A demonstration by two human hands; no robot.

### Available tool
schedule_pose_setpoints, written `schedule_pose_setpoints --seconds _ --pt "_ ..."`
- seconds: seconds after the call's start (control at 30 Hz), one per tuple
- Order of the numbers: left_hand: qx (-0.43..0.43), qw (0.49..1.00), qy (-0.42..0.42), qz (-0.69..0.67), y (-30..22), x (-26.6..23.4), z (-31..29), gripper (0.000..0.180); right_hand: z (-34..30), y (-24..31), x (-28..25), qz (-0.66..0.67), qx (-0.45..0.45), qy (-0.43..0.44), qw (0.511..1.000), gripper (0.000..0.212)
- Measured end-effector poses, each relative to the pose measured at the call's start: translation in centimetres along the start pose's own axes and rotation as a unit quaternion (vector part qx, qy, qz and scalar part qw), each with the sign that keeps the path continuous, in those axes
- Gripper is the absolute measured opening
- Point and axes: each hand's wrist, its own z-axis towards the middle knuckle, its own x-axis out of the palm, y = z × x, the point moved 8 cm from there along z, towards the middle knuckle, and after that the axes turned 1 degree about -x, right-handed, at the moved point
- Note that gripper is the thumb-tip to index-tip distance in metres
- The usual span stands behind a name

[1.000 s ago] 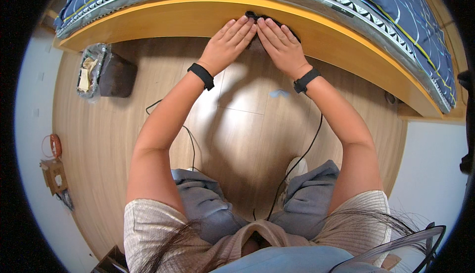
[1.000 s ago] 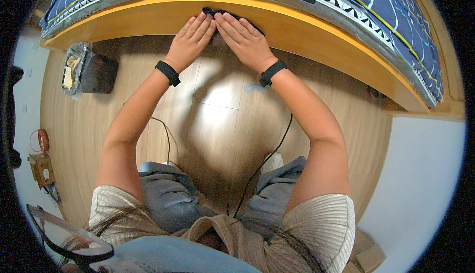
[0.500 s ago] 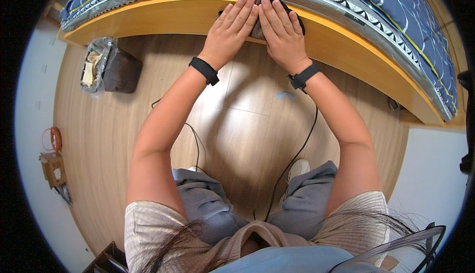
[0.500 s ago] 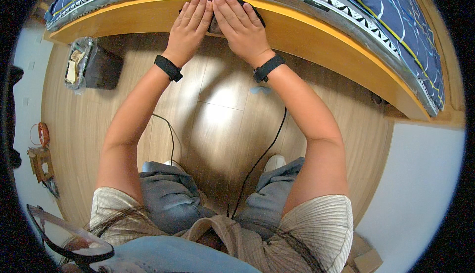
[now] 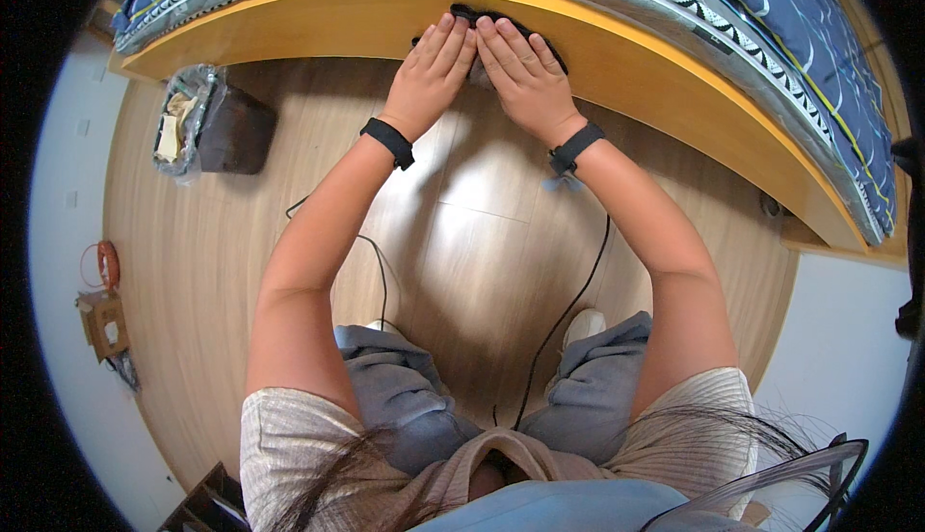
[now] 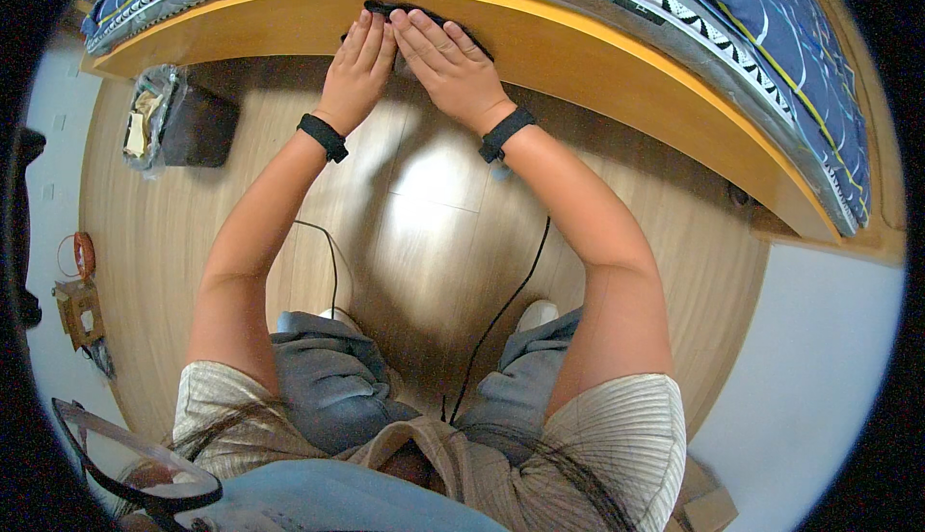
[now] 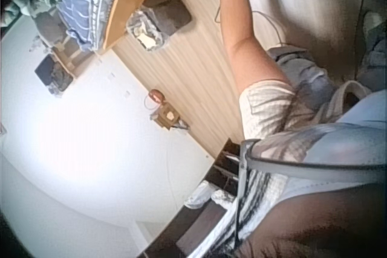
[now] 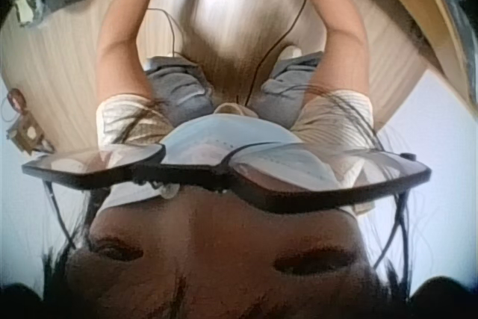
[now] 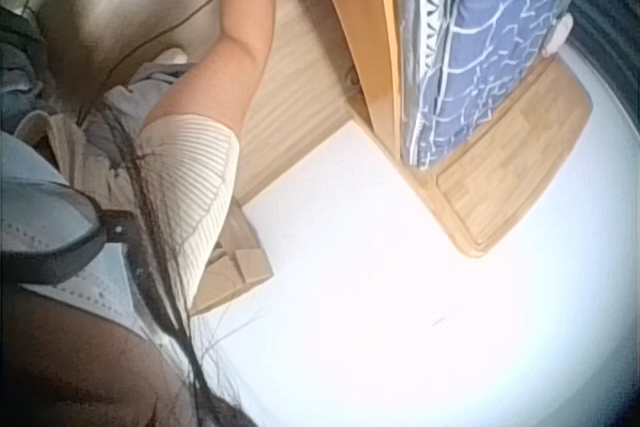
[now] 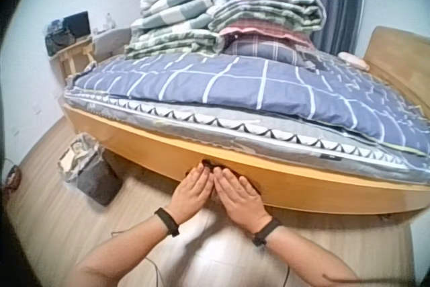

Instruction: The person kneels on the floor and sands the wooden edge of a bed frame using a sanding block. They move along the curved edge, applying pressure and rubbing the surface repeatedly.

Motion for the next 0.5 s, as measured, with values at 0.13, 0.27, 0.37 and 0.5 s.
schedule_pose_setpoints --seconds 0.13,0.27,0.37,0.5 --pt "-0.001 1.000 0.023 0.005 0.3 0.6 -1.5 0.060 -0.3 1.0 0.6 0.029 -0.017 -0.003 0.999 0.056" --pt "-0.004 0.999 0.045 0.012 0.3 1.2 -2.7 0.060 -0.5 1.7 1.4 0.042 -0.024 0.021 0.999 0.055" --pt "-0.010 0.997 0.080 0.017 0.4 1.9 -3.7 0.061 -0.8 2.4 2.0 0.027 -0.038 0.053 0.998 0.056" --pt "-0.012 0.995 0.103 0.010 0.5 1.9 -4.7 0.061 -1.3 3.3 3.0 0.001 -0.062 0.092 0.994 0.059"
